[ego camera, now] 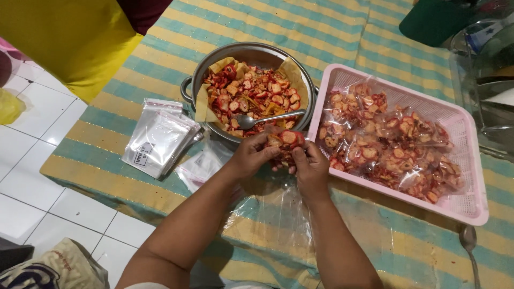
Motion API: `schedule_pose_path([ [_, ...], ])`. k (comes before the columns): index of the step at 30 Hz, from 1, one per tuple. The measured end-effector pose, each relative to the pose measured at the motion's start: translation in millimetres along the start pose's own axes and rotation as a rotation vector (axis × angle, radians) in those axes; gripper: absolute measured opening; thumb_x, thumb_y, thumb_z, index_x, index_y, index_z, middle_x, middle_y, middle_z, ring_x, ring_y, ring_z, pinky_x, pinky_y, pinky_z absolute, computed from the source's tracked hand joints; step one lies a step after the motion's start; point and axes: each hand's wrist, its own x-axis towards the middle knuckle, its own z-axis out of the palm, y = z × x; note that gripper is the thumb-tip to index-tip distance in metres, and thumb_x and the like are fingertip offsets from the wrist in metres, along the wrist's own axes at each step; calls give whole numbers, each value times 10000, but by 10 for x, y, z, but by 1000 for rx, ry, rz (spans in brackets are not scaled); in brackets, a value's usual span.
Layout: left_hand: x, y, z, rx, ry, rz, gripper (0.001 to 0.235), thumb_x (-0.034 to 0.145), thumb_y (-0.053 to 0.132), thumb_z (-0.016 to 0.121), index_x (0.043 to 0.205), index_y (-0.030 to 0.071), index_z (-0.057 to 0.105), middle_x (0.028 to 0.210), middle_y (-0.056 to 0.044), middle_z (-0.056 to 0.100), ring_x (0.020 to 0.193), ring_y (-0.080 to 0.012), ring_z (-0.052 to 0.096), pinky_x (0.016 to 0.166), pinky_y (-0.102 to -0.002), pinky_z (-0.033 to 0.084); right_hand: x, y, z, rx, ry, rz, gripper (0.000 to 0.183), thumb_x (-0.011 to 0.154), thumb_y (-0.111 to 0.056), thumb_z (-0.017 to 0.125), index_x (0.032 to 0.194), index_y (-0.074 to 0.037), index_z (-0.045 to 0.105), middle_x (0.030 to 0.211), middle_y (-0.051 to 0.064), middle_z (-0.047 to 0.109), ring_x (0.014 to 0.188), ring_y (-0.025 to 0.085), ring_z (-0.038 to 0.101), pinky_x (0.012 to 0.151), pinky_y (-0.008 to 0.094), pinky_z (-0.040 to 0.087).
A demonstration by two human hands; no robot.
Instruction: Scooping fried snacks from a bowl into small plastic bags using a spoon
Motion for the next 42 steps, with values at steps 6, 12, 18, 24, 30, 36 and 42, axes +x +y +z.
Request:
schedule_pose_path([
  [6,3,114,80,24,12,-22,155,956,31,710,1038,-98,681,809,-292,709,645,-356,746,489,-440,660,-3,-76,28,4,-4,13,245,1020,-257,662,1078,-26,722,639,50,575,421,124,585,355,211,451],
  [12,-7,169,105,46,12,-14,173,952,40,720,1053,-95,681,827,-286,716,653,-334,748,502,-432,668,-29,-141,42,25,-2,41,256,1043,-250,622,1081,-16,717,620,72,592,428,140,599,357,212,455],
  [18,-25,101,48,34,-6,-32,158,964,37,705,1062,-84,681,829,-295,712,664,-351,747,510,-445,665,-31,-123,33,-4,-1,38,281,1058,-236,596,1151,-4,725,616,87,597,434,147,594,372,224,468],
  [24,11,151,36,15,-16,-29,169,956,33,711,1072,-82,672,830,-311,711,674,-372,751,525,-455,667,-18,-113,10,-15,-3,24,281,1061,-241,594,1154,-10,725,606,91,599,449,145,610,377,218,468],
  [30,-20,75,-12,33,-25,-40,202,963,63,715,1095,-84,674,848,-276,721,680,-332,753,524,-430,676,-16,-157,22,-35,-6,-5,236,1050,-197,605,1109,-9,735,597,80,586,452,143,615,381,213,475],
  [36,-1,126,-3,60,-33,-40,207,971,70,706,1095,-91,665,849,-302,718,671,-353,751,523,-448,672,-19,-149,35,-23,-3,-15,230,1048,-191,608,1105,-10,737,584,85,581,448,149,609,374,215,462],
  [42,-9,144,64,25,4,-37,186,960,57,712,1061,-93,666,836,-265,719,670,-318,745,519,-424,674,-25,-222,49,-9,-7,-13,211,1055,-172,596,1037,-11,730,588,66,566,457,126,600,407,212,488],
])
